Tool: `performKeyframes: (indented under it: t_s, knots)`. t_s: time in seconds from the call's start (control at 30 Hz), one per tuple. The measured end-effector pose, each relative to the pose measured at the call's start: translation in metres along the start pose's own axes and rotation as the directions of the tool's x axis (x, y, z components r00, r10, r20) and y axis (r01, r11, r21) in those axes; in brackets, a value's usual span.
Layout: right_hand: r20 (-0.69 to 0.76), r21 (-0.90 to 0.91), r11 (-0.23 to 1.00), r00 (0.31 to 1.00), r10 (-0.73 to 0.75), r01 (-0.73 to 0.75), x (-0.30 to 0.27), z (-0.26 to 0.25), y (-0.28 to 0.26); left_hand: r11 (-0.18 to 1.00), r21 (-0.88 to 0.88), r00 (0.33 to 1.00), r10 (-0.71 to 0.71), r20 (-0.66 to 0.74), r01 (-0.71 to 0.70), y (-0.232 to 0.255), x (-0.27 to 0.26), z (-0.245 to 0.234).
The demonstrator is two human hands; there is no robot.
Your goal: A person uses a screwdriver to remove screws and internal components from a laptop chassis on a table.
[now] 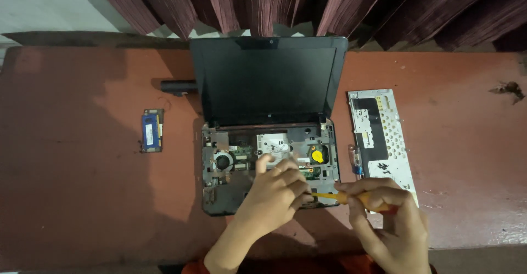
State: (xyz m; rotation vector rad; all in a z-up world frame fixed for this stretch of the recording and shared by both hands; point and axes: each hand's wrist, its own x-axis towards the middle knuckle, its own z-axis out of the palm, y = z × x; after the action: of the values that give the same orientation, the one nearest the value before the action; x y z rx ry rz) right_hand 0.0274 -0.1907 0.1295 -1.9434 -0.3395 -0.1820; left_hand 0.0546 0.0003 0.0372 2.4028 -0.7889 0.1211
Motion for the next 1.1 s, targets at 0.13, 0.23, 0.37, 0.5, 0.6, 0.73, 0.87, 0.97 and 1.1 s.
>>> performKeyframes:
  t_s: [0.13,0.23,0.37,0.5,0.6,0.73,0.87,0.97,1.1]
  knots:
    - [-0.045,0.127,0.992,0.999,0.002,0.003,0.002,0.008,-0.014,0.993,0.054,0.991,-0.102,-0.085,0.107,-0.010,-0.030,-0.012]
    - [-0.156,0.103,0.995,0.988,0.025,-0.009,0.002,0.017,-0.018,0.976,0.131,0.955,-0.133,-0.264,0.172,-0.022,-0.065,-0.035]
    - [-0.071,0.166,0.986,0.997,0.043,-0.030,-0.005,0.030,-0.008,0.915,0.200,0.892,-0.261,-0.368,0.350,-0.037,-0.111,-0.037]
    - [0.029,0.151,0.988,0.999,0.037,-0.041,-0.011,0.046,-0.004,0.911,0.165,0.866,-0.284,-0.412,0.377,-0.035,-0.125,-0.034]
    - [0.010,0.106,0.988,0.993,0.114,-0.115,-0.016,0.056,-0.011,0.917,0.129,0.856,-0.291,-0.428,0.376,-0.038,-0.129,-0.026]
    - [0.048,0.143,0.988,0.997,0.059,-0.065,-0.016,0.062,-0.006,0.932,0.084,0.843,-0.278,-0.460,0.353,-0.042,-0.128,-0.020]
    - [0.067,0.079,0.994,0.996,0.065,-0.070,-0.015,0.065,-0.009,0.938,0.099,0.852,-0.253,-0.458,0.332,-0.041,-0.123,-0.020]
    - [0.071,0.077,0.996,0.996,0.047,-0.052,-0.016,0.068,-0.007,0.942,0.098,0.865,-0.249,-0.436,0.321,-0.040,-0.120,-0.020]
    - [0.064,0.038,0.998,0.997,0.041,-0.044,-0.015,0.071,-0.008,0.936,0.104,0.869,-0.268,-0.415,0.338,-0.040,-0.118,-0.018]
